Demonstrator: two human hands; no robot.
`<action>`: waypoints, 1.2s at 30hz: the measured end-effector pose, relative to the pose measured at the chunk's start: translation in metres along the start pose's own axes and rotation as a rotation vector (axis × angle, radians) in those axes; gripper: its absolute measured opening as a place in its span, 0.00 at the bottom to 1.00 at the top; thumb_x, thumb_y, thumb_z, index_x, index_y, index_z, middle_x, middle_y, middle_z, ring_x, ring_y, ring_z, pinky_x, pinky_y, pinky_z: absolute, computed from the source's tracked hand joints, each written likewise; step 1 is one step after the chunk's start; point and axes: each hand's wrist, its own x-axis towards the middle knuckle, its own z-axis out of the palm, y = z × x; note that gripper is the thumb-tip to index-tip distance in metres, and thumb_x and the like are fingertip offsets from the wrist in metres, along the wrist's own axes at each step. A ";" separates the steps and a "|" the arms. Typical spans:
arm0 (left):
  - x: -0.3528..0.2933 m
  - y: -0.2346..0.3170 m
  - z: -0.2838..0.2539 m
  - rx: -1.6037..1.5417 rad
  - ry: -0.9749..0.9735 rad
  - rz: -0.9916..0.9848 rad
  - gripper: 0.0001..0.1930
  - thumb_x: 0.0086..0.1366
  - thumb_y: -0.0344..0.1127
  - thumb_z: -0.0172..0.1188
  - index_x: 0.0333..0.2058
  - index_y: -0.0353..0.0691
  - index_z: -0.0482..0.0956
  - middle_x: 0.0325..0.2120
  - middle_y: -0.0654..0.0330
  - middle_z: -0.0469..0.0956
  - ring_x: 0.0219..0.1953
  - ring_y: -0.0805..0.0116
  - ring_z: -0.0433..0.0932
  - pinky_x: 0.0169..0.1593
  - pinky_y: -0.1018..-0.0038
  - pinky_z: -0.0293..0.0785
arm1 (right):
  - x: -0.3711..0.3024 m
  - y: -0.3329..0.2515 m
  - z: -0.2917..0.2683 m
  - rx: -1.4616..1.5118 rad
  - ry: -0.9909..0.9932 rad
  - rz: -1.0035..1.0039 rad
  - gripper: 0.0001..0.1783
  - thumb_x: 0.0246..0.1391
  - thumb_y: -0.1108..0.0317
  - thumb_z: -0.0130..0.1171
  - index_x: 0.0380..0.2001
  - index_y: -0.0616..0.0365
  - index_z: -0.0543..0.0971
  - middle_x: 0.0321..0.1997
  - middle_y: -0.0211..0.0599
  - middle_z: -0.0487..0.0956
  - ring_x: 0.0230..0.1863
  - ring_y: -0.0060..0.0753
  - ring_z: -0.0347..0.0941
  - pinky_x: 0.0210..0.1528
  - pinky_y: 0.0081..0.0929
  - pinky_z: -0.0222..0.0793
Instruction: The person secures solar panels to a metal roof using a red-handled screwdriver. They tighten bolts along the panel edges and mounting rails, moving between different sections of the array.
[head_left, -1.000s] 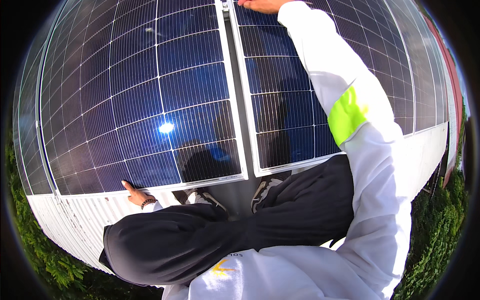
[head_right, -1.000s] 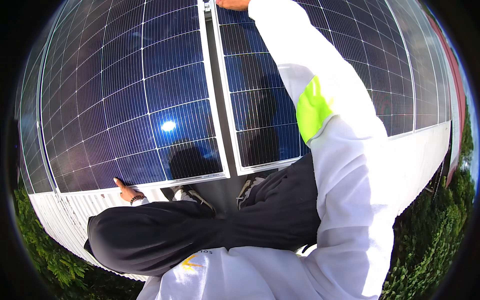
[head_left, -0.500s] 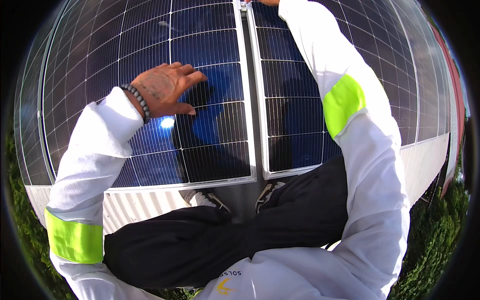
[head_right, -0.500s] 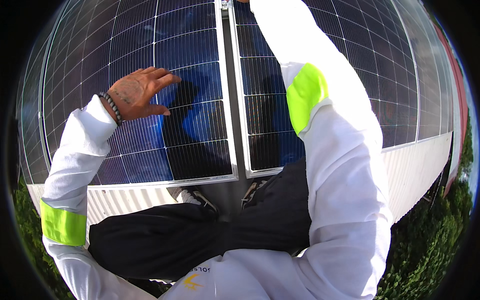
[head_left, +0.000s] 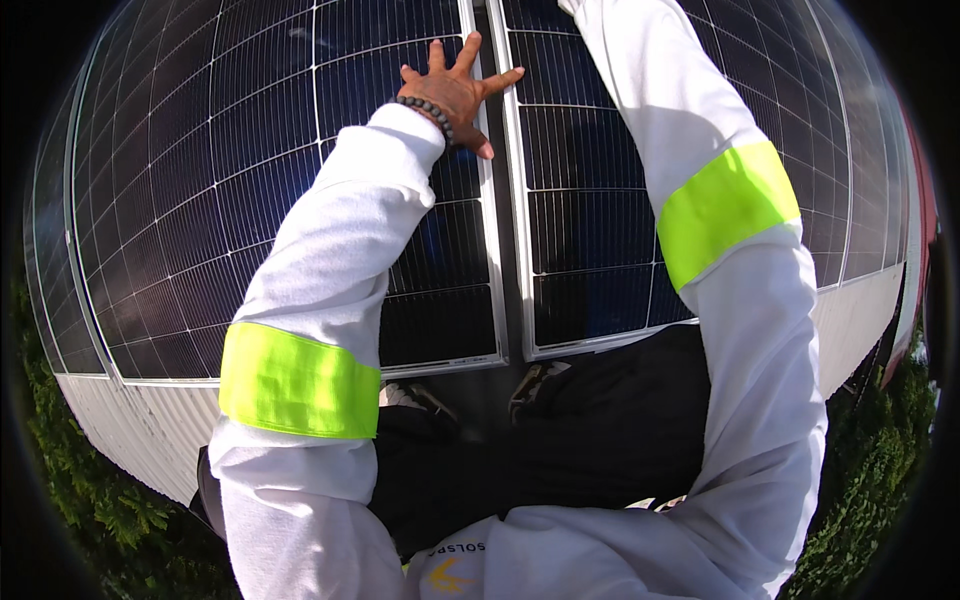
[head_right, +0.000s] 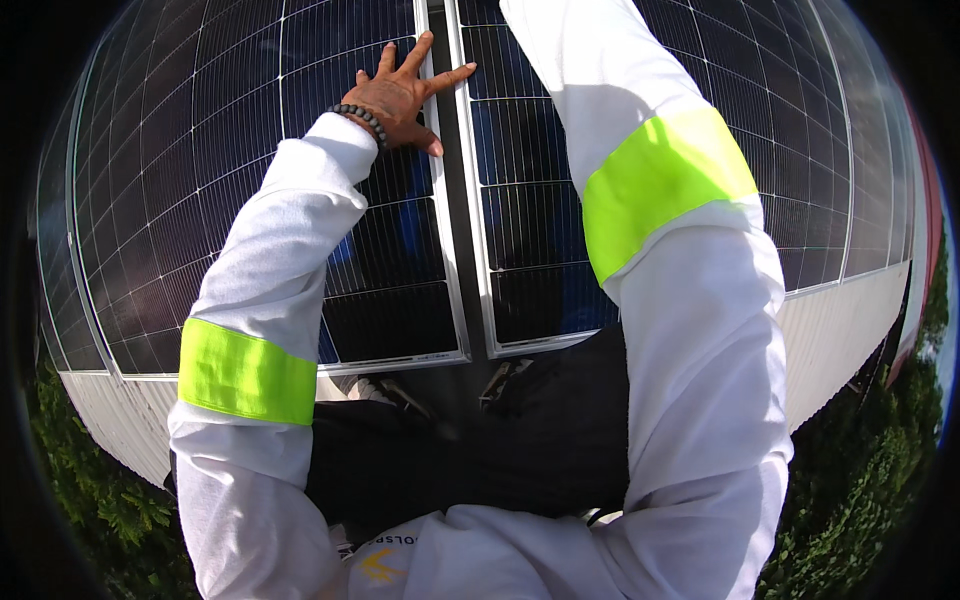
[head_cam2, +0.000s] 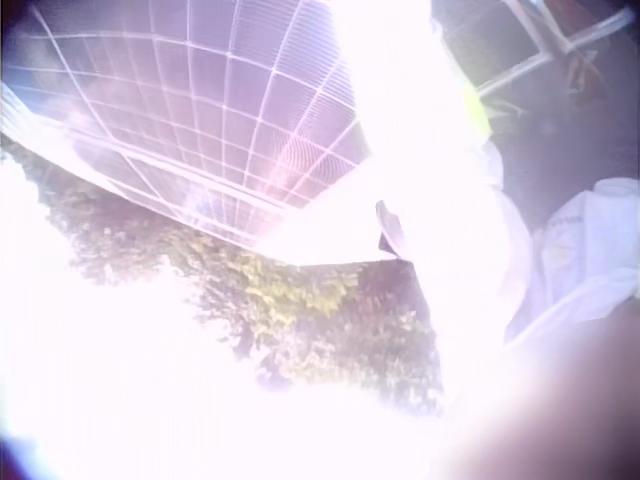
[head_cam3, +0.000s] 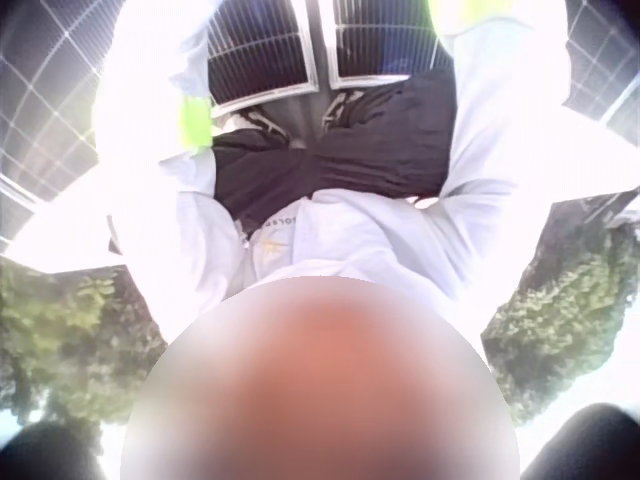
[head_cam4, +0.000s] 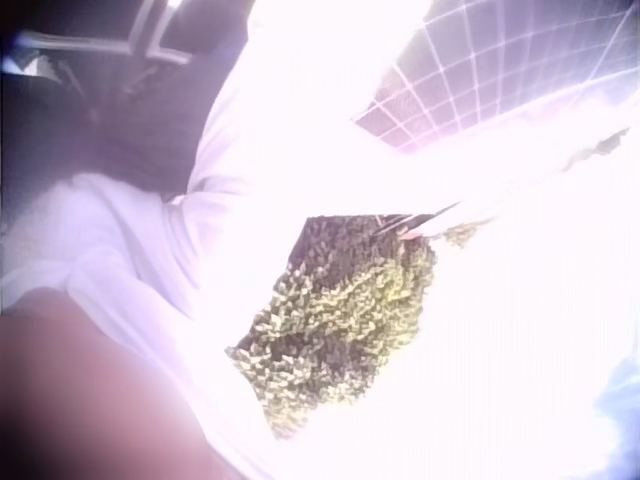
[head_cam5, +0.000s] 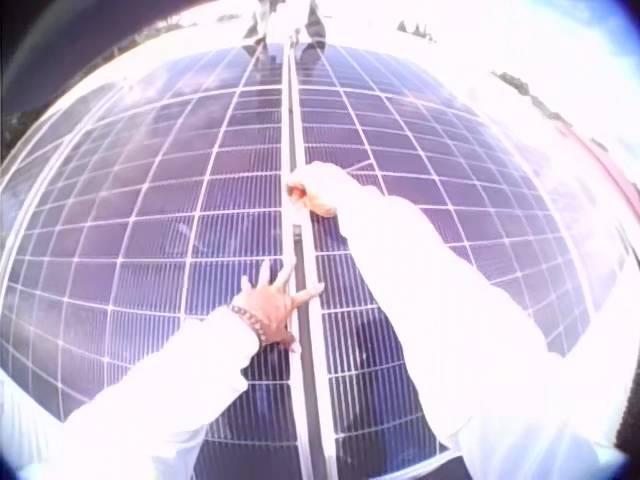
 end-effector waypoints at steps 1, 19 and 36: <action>0.000 0.001 -0.001 0.010 -0.003 -0.002 0.63 0.33 0.59 0.81 0.67 0.90 0.47 0.75 0.59 0.34 0.73 0.34 0.37 0.67 0.29 0.49 | 0.002 0.002 -0.002 -0.031 -0.003 -0.033 0.08 0.54 0.68 0.59 0.36 0.52 0.84 0.31 0.36 0.84 0.34 0.39 0.82 0.39 0.32 0.77; -0.005 0.006 -0.011 -0.068 0.006 -0.047 0.60 0.36 0.48 0.82 0.66 0.88 0.53 0.75 0.63 0.37 0.74 0.39 0.39 0.69 0.32 0.49 | 0.017 -0.005 -0.023 0.787 -0.156 0.335 0.22 0.67 0.57 0.48 0.26 0.61 0.81 0.19 0.39 0.78 0.19 0.35 0.75 0.29 0.33 0.75; -0.006 0.005 -0.010 -0.055 0.020 -0.043 0.61 0.36 0.47 0.82 0.66 0.89 0.52 0.75 0.64 0.37 0.74 0.40 0.39 0.70 0.36 0.51 | -0.042 -0.001 -0.009 -0.229 0.189 0.114 0.20 0.61 0.51 0.53 0.46 0.54 0.79 0.37 0.51 0.82 0.48 0.55 0.79 0.48 0.47 0.76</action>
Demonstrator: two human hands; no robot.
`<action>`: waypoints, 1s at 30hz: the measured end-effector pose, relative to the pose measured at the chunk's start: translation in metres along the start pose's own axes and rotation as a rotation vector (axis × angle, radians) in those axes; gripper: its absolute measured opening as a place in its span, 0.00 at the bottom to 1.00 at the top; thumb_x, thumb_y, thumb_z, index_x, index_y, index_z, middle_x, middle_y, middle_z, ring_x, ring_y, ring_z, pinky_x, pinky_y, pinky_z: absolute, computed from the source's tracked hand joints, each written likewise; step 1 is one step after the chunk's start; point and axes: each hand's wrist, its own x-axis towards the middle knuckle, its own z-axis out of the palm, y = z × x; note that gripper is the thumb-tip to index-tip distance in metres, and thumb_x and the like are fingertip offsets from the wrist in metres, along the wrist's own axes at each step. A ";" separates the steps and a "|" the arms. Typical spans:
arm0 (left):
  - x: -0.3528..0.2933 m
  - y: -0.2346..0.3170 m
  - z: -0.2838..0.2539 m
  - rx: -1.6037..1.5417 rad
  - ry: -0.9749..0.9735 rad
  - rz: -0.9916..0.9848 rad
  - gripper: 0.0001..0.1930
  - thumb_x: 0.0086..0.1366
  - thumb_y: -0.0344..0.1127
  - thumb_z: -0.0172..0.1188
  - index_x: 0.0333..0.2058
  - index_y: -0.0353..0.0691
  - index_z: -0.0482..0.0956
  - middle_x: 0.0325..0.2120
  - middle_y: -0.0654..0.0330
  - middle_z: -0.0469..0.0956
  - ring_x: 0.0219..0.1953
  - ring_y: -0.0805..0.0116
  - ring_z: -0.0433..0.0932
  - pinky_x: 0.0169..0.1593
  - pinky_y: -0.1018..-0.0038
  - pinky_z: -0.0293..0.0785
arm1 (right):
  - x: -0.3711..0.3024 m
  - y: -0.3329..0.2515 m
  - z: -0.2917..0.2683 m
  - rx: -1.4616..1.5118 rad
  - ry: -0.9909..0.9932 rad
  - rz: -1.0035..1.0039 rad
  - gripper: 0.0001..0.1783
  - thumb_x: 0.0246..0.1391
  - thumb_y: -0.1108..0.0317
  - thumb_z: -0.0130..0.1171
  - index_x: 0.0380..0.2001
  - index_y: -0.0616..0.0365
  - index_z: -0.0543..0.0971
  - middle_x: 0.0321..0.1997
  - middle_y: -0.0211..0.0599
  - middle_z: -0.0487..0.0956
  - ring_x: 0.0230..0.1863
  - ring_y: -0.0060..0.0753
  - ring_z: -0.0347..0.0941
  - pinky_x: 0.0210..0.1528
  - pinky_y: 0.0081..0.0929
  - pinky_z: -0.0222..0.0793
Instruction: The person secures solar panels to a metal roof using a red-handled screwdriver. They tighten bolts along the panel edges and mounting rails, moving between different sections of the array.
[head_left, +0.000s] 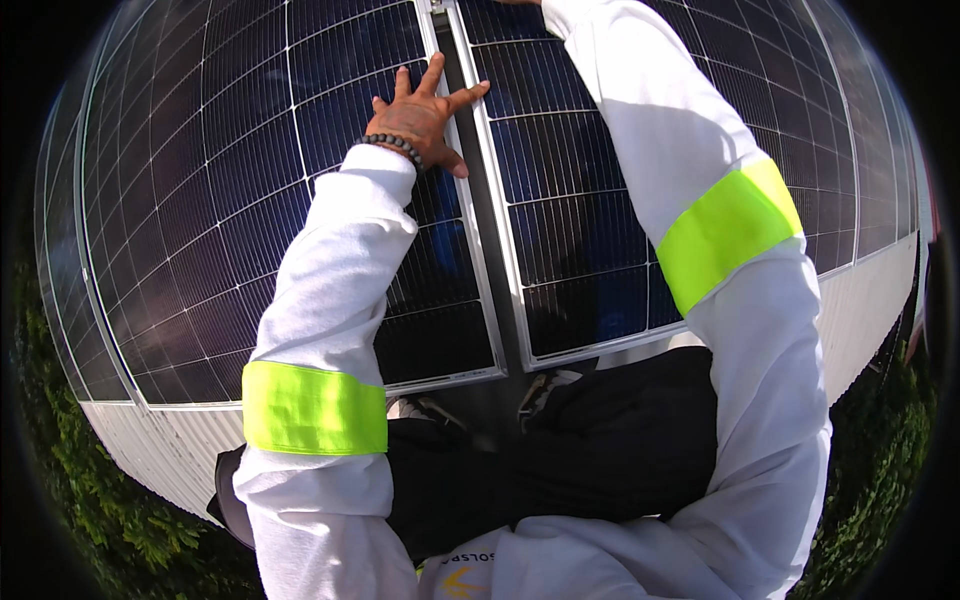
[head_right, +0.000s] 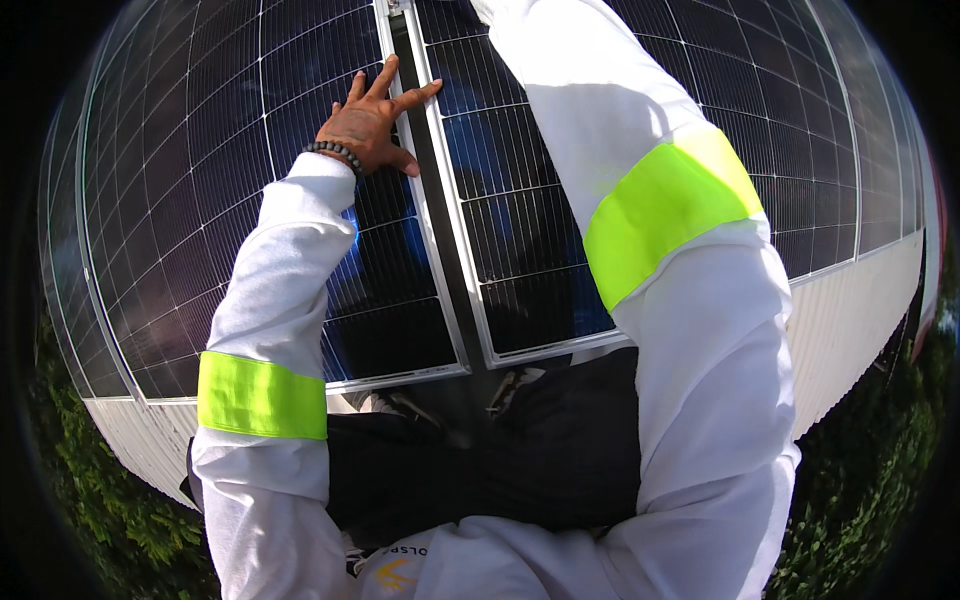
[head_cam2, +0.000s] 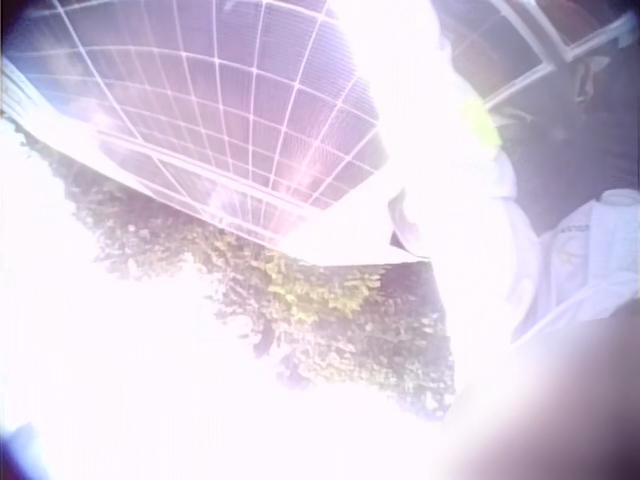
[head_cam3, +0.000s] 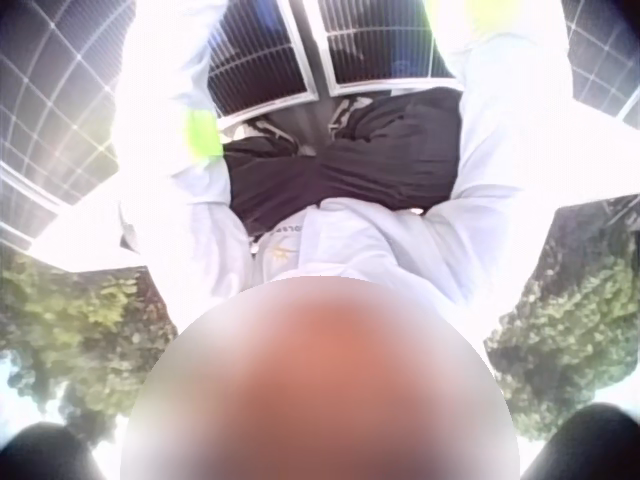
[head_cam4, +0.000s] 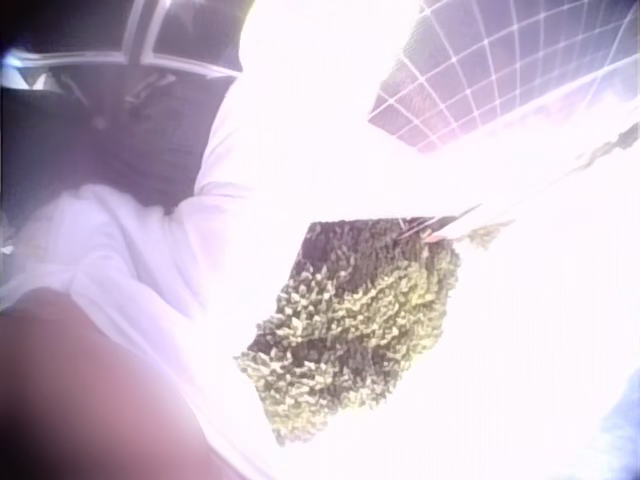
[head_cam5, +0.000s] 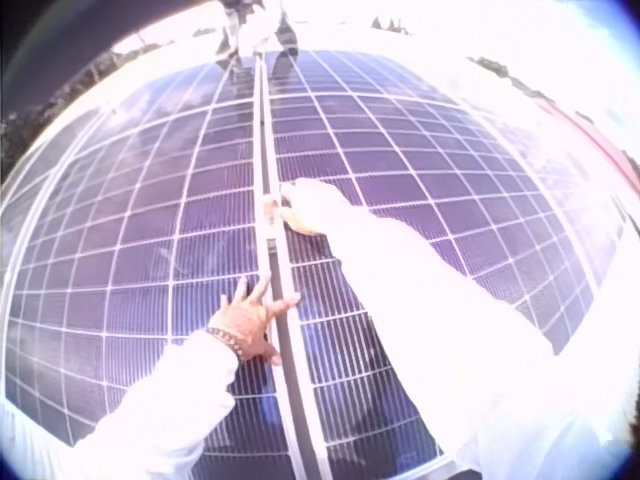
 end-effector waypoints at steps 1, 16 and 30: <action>0.000 0.000 0.000 0.005 -0.005 -0.001 0.61 0.36 0.48 0.82 0.66 0.89 0.52 0.75 0.64 0.37 0.74 0.41 0.39 0.70 0.37 0.51 | -0.008 0.003 -0.012 -0.033 -0.139 0.114 0.22 0.61 0.48 0.53 0.47 0.54 0.79 0.39 0.52 0.82 0.48 0.55 0.79 0.50 0.48 0.75; -0.002 -0.006 -0.004 -0.068 -0.118 -0.024 0.54 0.39 0.53 0.80 0.67 0.70 0.62 0.74 0.60 0.46 0.75 0.48 0.35 0.73 0.38 0.40 | -0.039 -0.088 -0.017 0.171 -0.420 -0.225 0.20 0.56 0.64 0.56 0.51 0.62 0.76 0.38 0.52 0.81 0.41 0.48 0.81 0.43 0.40 0.77; -0.006 0.001 -0.012 -0.135 -0.233 0.019 0.49 0.46 0.48 0.77 0.67 0.71 0.62 0.73 0.63 0.47 0.74 0.41 0.30 0.67 0.24 0.37 | 0.117 -0.126 0.073 -0.098 -0.025 -0.379 0.14 0.57 0.64 0.53 0.44 0.53 0.81 0.54 0.48 0.75 0.60 0.46 0.68 0.59 0.51 0.63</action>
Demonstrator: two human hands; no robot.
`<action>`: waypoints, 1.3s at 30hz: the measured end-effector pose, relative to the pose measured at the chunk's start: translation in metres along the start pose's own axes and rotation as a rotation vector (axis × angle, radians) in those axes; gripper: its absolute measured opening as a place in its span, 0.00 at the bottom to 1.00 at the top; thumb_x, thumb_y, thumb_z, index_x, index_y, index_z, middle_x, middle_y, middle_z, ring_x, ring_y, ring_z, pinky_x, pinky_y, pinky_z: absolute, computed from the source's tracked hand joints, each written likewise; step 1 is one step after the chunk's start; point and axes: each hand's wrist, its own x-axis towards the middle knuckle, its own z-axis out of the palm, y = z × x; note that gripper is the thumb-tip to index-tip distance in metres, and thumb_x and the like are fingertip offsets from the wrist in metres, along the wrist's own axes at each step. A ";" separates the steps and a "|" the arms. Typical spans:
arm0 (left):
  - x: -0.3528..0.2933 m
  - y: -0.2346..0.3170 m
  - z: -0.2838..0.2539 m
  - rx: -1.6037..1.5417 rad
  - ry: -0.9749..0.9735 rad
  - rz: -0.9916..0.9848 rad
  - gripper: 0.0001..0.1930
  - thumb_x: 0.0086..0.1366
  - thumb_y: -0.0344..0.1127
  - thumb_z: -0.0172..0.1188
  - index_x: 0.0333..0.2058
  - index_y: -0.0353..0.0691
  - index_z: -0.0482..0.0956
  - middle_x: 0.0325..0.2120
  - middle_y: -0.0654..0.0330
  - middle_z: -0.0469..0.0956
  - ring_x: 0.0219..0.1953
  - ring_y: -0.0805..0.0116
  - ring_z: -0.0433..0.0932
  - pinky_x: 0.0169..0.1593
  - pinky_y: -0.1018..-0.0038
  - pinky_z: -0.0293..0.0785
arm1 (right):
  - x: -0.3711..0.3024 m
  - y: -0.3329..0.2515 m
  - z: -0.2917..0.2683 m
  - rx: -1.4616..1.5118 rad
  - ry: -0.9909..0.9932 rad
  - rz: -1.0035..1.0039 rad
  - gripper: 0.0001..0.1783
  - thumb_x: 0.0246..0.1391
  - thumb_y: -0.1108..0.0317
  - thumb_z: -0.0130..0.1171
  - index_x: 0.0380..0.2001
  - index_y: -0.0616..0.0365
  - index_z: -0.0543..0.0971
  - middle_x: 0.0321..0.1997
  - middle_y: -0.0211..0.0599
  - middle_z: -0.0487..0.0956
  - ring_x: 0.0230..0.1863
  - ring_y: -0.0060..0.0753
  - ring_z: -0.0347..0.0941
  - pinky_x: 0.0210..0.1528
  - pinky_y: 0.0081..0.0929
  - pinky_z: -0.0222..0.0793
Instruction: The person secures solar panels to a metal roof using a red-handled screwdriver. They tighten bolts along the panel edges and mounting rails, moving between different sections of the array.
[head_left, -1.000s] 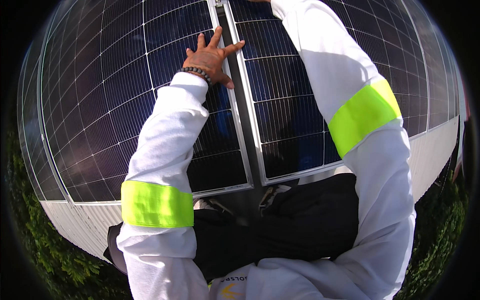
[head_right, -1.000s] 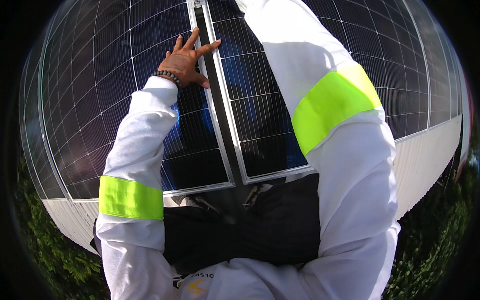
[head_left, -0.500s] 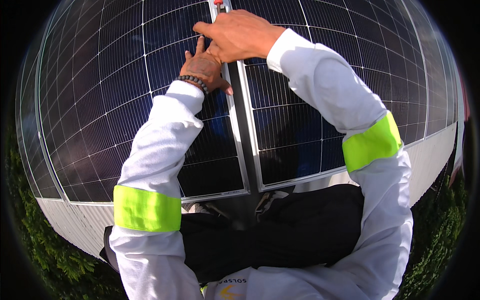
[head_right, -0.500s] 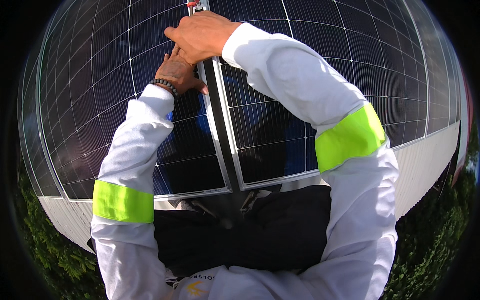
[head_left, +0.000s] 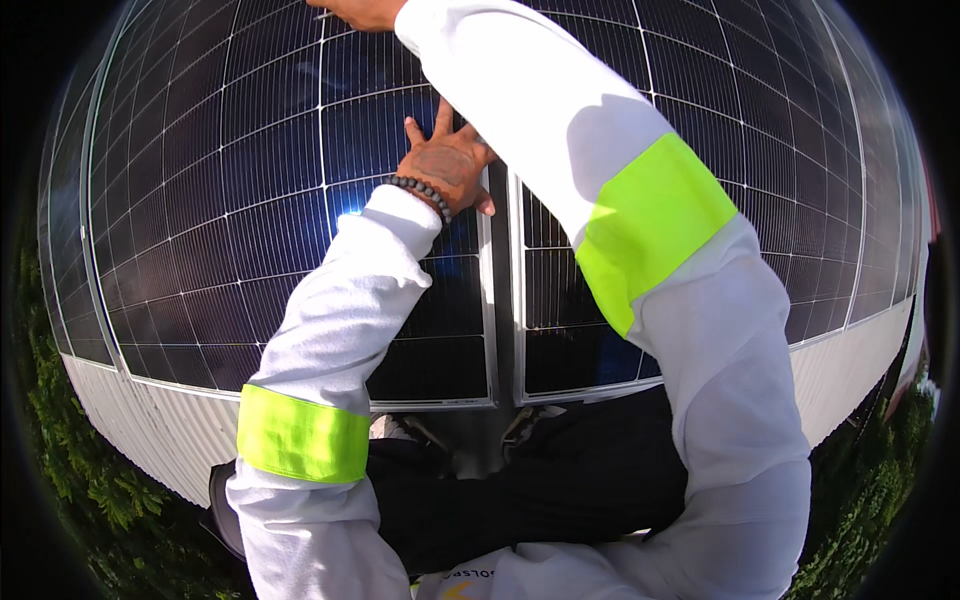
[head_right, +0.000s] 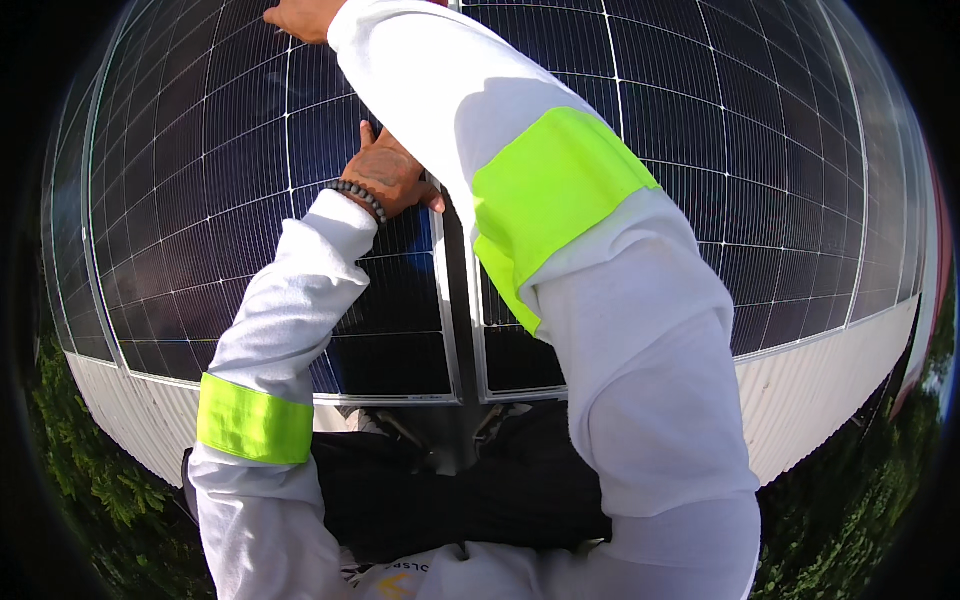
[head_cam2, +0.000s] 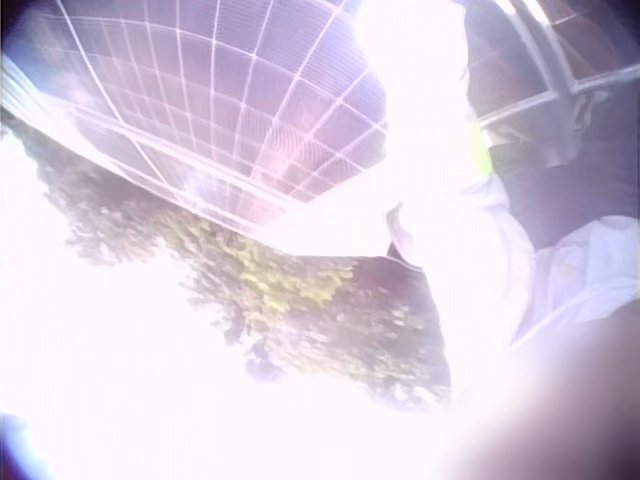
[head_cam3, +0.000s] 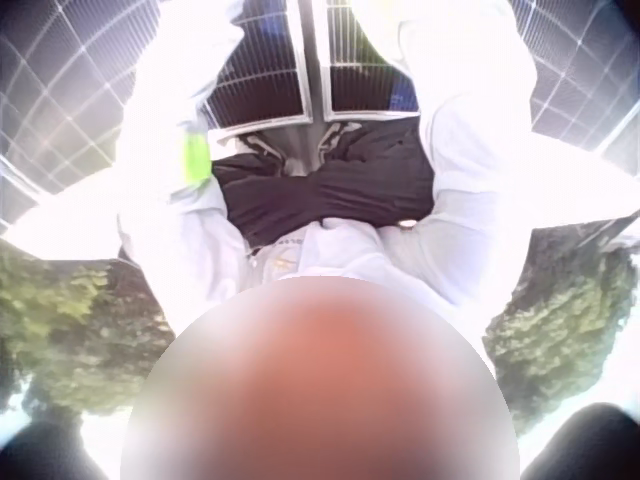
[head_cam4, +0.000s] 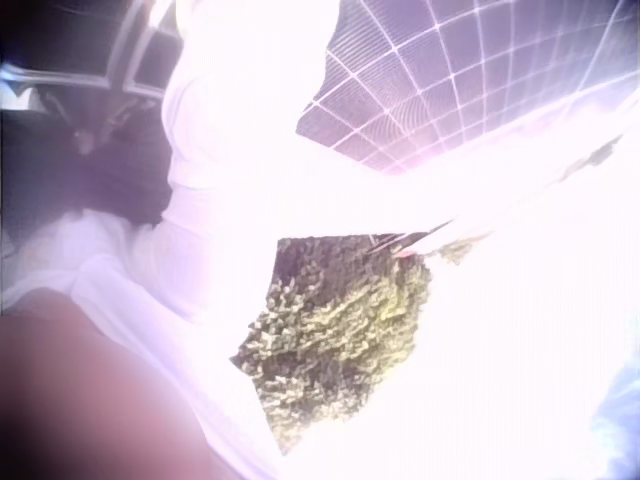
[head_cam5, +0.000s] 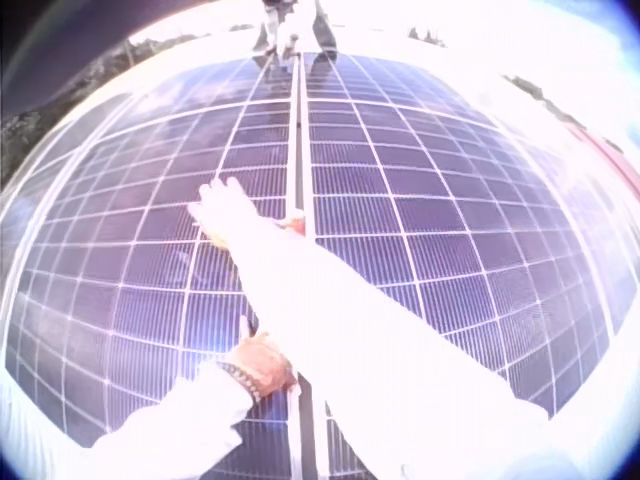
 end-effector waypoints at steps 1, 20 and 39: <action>0.000 0.000 -0.001 0.002 -0.002 0.001 0.49 0.45 0.48 0.77 0.67 0.75 0.61 0.74 0.63 0.45 0.74 0.39 0.30 0.67 0.24 0.38 | 0.009 0.017 0.008 -0.016 0.045 0.022 0.14 0.57 0.64 0.53 0.45 0.51 0.81 0.55 0.46 0.74 0.60 0.46 0.68 0.60 0.51 0.63; -0.003 -0.013 0.012 -0.030 0.116 0.085 0.53 0.43 0.53 0.78 0.67 0.84 0.55 0.75 0.73 0.38 0.75 0.44 0.32 0.68 0.27 0.40 | -0.060 0.187 -0.021 -0.472 -0.299 0.066 0.15 0.59 0.58 0.47 0.36 0.49 0.82 0.44 0.32 0.83 0.54 0.38 0.75 0.66 0.50 0.60; -0.003 -0.006 0.006 -0.077 0.129 0.036 0.52 0.41 0.47 0.80 0.64 0.85 0.61 0.74 0.75 0.42 0.75 0.49 0.33 0.70 0.29 0.35 | -0.229 -0.013 -0.073 0.074 -0.246 1.031 0.29 0.69 0.47 0.42 0.38 0.62 0.81 0.32 0.59 0.83 0.39 0.64 0.81 0.47 0.52 0.75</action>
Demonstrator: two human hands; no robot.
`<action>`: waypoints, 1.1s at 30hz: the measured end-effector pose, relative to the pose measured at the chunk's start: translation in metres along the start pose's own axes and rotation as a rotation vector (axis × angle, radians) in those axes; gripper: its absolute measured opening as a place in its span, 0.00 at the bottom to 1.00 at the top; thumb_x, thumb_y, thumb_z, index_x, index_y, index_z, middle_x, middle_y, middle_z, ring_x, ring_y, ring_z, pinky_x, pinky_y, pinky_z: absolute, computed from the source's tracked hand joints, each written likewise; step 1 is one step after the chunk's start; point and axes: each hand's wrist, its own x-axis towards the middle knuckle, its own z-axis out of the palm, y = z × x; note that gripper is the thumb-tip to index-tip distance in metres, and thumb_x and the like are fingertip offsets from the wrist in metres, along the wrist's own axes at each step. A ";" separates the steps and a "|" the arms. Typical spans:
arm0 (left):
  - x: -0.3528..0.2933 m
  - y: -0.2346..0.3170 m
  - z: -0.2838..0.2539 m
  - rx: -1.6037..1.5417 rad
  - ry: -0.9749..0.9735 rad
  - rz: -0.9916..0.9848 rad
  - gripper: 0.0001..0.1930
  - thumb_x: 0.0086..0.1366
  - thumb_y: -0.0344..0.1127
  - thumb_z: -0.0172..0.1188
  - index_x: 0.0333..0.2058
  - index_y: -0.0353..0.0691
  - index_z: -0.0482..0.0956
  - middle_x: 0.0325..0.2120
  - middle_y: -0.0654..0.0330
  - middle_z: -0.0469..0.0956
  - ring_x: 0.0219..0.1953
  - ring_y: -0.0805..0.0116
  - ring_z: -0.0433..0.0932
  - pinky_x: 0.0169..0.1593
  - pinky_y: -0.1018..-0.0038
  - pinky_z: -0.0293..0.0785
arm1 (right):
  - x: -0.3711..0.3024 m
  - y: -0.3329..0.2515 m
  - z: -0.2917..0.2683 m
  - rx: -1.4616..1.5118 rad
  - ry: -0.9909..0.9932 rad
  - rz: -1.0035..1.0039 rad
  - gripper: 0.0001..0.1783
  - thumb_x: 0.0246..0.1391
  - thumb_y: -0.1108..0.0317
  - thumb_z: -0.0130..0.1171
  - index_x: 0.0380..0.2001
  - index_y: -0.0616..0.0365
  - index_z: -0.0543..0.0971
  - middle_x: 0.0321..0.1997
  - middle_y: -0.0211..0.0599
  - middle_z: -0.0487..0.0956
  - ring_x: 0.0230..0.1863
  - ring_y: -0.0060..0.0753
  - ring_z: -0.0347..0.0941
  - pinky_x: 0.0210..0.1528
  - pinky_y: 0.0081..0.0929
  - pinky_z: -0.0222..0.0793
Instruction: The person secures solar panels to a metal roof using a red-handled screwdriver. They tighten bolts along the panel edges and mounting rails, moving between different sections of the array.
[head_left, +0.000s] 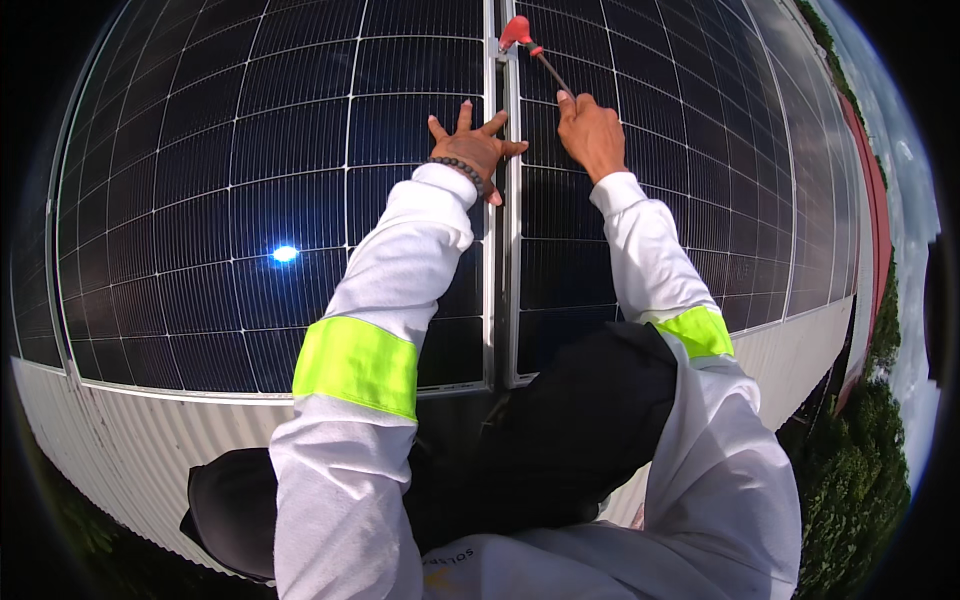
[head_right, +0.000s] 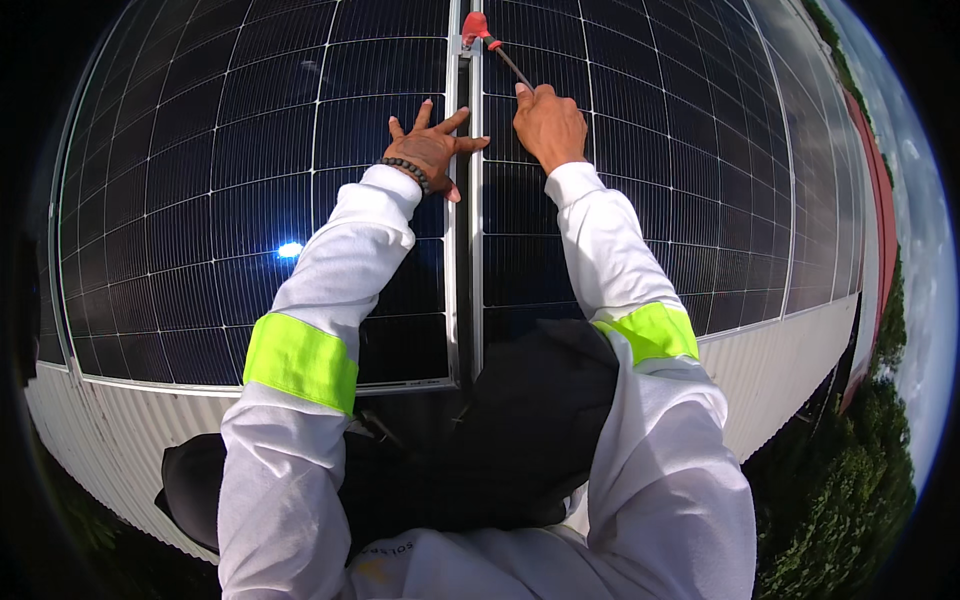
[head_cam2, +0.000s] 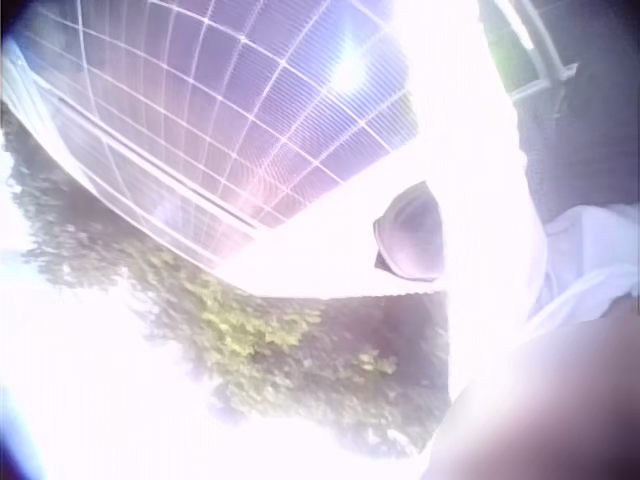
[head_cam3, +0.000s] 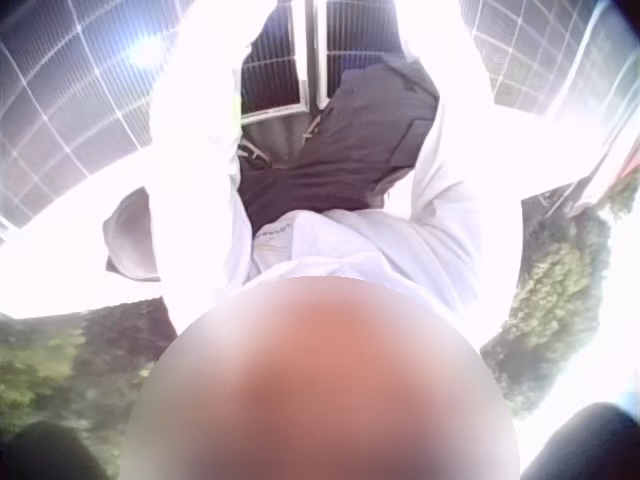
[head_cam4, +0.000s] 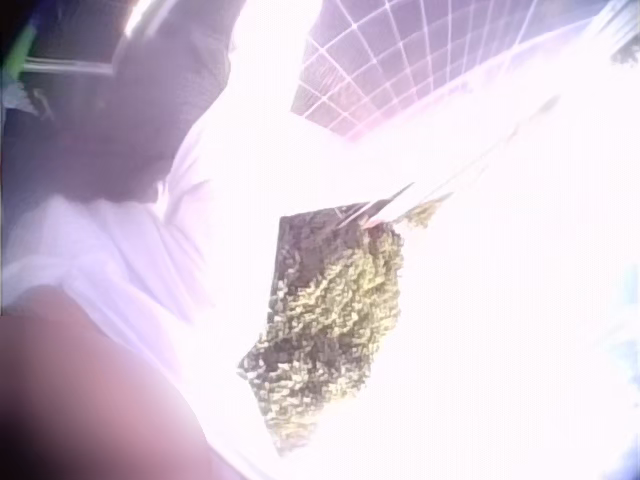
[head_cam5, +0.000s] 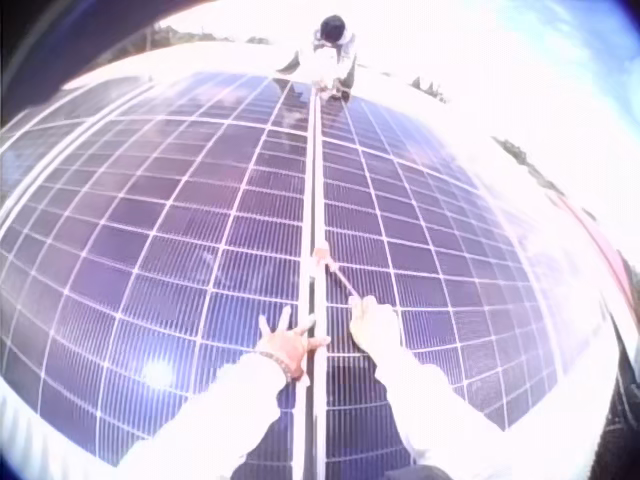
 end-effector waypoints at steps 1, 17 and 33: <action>0.000 0.001 0.000 -0.010 -0.006 -0.003 0.51 0.41 0.46 0.80 0.64 0.85 0.61 0.74 0.75 0.42 0.75 0.49 0.32 0.71 0.29 0.35 | -0.008 -0.007 0.001 0.005 0.011 0.011 0.26 0.69 0.50 0.44 0.40 0.63 0.80 0.31 0.57 0.83 0.39 0.61 0.82 0.48 0.52 0.75; 0.002 0.000 0.009 0.134 0.073 0.009 0.53 0.39 0.49 0.79 0.64 0.87 0.59 0.74 0.78 0.42 0.75 0.46 0.37 0.71 0.30 0.41 | 0.108 -0.025 0.014 0.806 -0.085 -0.577 0.24 0.58 0.59 0.63 0.52 0.62 0.76 0.42 0.47 0.83 0.44 0.40 0.82 0.49 0.31 0.78; -0.002 0.002 0.008 0.091 0.076 -0.003 0.53 0.37 0.48 0.78 0.64 0.86 0.61 0.74 0.77 0.43 0.75 0.45 0.37 0.72 0.33 0.40 | 0.078 -0.038 -0.043 1.192 -0.190 -0.398 0.10 0.65 0.63 0.55 0.41 0.52 0.83 0.40 0.36 0.84 0.40 0.29 0.80 0.46 0.27 0.73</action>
